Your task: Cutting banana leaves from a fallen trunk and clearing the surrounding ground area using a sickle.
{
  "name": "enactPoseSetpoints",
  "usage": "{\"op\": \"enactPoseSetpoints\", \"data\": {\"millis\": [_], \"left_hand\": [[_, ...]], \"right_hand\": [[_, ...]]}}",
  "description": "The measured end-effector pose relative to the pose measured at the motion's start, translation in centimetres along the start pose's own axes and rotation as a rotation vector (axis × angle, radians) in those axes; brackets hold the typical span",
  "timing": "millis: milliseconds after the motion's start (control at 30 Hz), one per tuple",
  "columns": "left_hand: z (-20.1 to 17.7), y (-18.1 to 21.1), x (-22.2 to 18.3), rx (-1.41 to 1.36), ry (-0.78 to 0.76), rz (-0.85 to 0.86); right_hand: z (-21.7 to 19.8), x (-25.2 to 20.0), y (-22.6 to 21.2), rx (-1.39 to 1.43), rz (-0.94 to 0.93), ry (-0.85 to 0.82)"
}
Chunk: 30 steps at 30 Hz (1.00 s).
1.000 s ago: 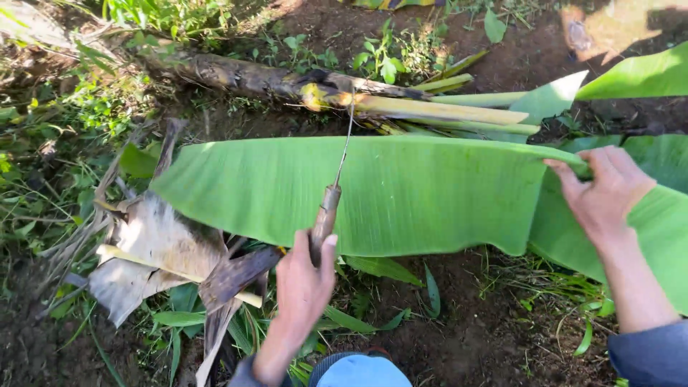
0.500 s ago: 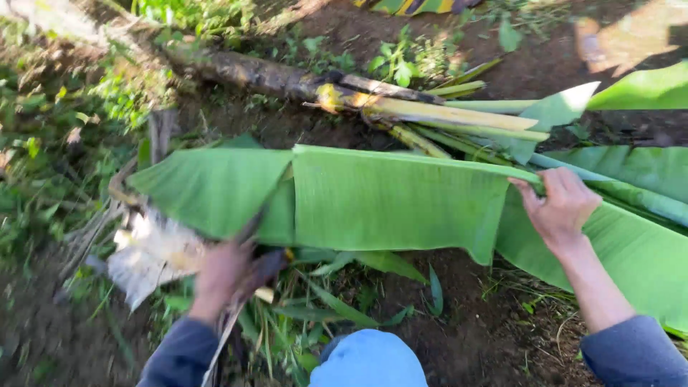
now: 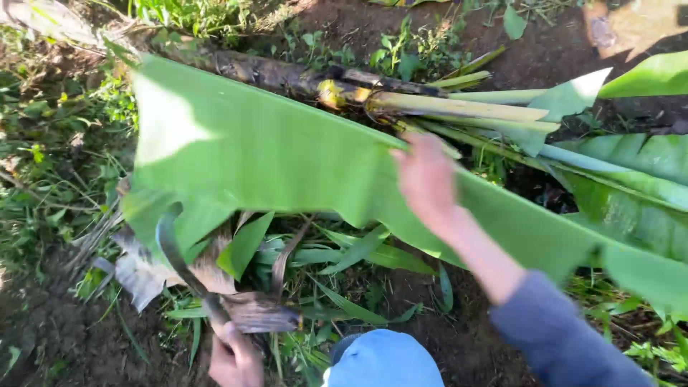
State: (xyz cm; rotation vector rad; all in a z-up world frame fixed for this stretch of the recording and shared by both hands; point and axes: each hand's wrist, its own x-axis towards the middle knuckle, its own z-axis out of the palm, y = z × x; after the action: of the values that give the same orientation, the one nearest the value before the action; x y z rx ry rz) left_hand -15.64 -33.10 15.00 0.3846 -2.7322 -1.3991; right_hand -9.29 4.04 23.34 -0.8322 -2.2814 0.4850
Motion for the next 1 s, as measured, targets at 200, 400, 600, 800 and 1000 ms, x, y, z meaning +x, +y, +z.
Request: {"op": "enactPoseSetpoints", "data": {"millis": [200,400,600,800,1000], "left_hand": [[1.0,-2.0,-0.3,-0.109,0.08,-0.013],[1.4,-4.5,1.9,0.112,-0.146,-0.02],[5.0,-4.4,6.6,0.354,-0.397,0.292],[8.0,-0.7,11.4,0.602,-0.217,0.89],[6.1,2.9,14.8,0.756,-0.339,0.694]], "right_hand": [[6.8,1.1,-8.5,0.071,-0.341,-0.584],[15.2,-7.4,6.4,-0.157,-0.021,-1.231],[17.7,-9.1,9.4,-0.163,-0.242,-0.584],[8.9,-3.1,8.2,-0.305,-0.542,-0.142],[7.7,-1.8,7.5,-0.396,-0.536,0.082]]}}
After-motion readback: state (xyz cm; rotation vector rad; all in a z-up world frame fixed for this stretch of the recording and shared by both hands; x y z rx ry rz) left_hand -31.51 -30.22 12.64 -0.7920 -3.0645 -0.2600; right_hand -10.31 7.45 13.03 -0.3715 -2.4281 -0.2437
